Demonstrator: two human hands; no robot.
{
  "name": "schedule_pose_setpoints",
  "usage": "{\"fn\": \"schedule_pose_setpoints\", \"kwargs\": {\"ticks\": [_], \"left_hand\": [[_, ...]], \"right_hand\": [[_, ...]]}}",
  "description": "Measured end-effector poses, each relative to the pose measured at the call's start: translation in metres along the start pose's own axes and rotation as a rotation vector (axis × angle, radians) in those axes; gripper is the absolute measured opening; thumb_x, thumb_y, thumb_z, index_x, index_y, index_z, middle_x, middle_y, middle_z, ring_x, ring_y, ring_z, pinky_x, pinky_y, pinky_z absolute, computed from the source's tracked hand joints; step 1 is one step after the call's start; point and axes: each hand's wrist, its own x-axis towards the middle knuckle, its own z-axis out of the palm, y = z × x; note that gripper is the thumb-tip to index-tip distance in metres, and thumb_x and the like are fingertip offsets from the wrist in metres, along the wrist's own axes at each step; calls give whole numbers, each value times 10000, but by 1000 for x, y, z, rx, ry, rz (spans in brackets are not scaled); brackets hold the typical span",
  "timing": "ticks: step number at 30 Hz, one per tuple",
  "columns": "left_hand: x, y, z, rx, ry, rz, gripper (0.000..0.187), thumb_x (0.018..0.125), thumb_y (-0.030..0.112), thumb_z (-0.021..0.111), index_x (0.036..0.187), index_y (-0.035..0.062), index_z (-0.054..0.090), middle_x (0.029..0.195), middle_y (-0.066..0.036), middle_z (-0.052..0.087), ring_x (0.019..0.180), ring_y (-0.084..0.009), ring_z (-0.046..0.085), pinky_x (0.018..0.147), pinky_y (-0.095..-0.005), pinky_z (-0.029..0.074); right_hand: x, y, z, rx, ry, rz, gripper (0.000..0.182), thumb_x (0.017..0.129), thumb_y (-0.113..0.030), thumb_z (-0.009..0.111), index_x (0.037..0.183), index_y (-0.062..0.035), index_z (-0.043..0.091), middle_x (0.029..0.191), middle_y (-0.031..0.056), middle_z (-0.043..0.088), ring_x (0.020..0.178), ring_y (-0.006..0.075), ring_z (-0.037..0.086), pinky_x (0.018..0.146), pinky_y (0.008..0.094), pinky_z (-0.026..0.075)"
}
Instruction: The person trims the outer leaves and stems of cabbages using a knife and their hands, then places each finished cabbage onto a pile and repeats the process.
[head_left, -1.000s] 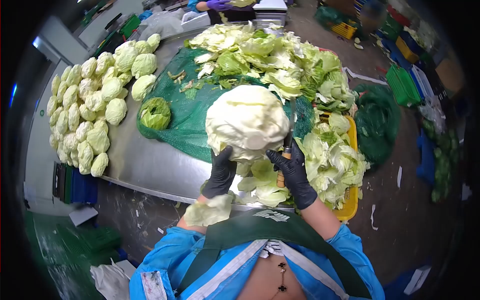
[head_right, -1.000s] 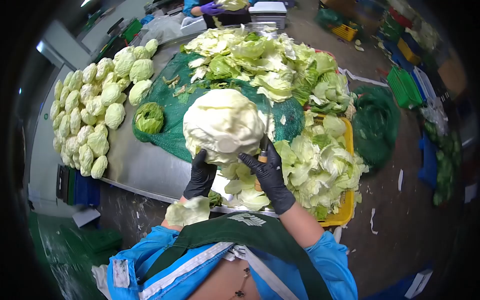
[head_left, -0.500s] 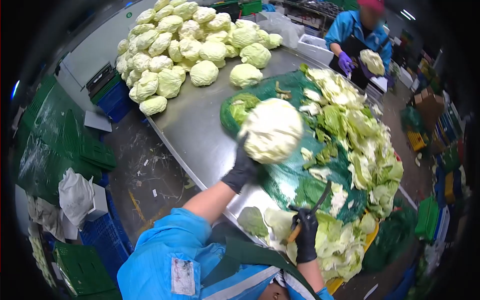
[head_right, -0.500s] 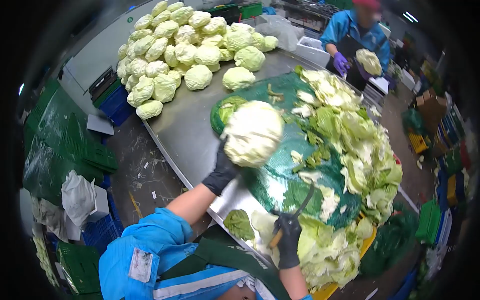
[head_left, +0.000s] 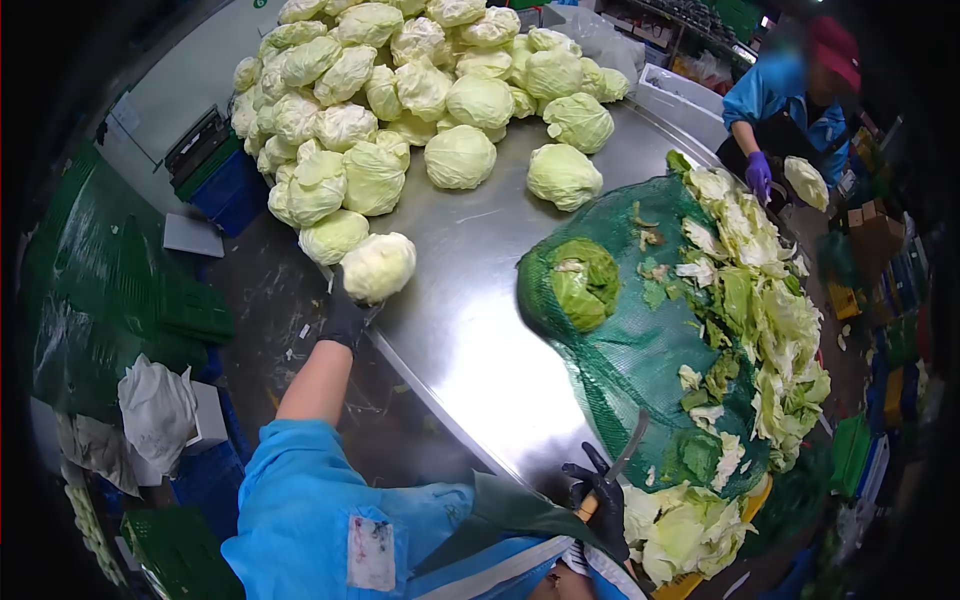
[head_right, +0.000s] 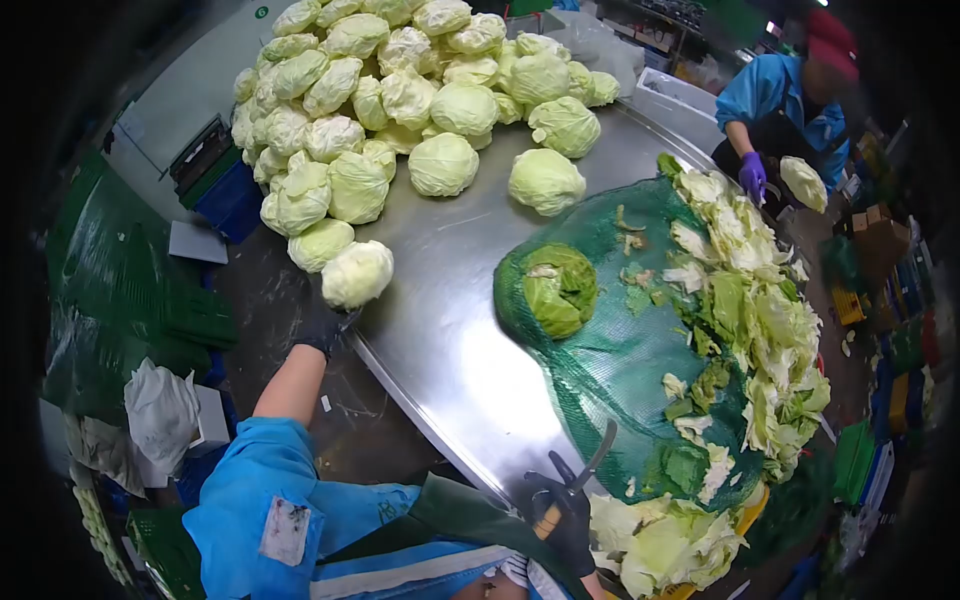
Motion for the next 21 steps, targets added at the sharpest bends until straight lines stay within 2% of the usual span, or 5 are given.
{"fn": "schedule_pose_setpoints", "kwargs": {"ticks": [3,7,9,13,21], "left_hand": [[-8,30,28,274,-221,361,597,860,456,518,1324,114,362,1318,-104,420,1181,-331,425,947,-464,408],[-13,22,115,260,135,741,451,910,92,474,1340,53,344,1398,-119,330,1228,-230,395,982,-354,375],[14,-22,143,946,-68,1065,428,879,18,505,1296,14,408,1261,-147,481,1186,-219,442,971,-324,392],[1,-128,242,1034,-1044,707,310,856,142,591,1153,54,580,1113,-114,614,1013,-223,585,905,-313,438],[76,-225,340,2261,-1210,305,714,768,659,492,1080,31,623,1067,-210,609,957,-339,596,867,-422,432]], "right_hand": [[4,-18,21,744,-29,496,347,871,-126,525,1190,8,509,846,72,618,668,122,561,642,256,477],[10,22,18,486,-50,573,239,854,-127,559,1059,-10,525,847,93,611,701,145,584,638,281,491],[26,33,17,535,-58,448,173,874,-126,529,1006,-18,559,924,102,618,755,136,580,673,278,488],[23,73,8,551,172,458,262,884,-140,529,1104,0,556,1077,95,617,865,122,582,759,274,481],[-90,151,-150,157,597,345,273,830,-84,586,1087,7,566,1046,91,632,870,146,608,751,289,497]]}}
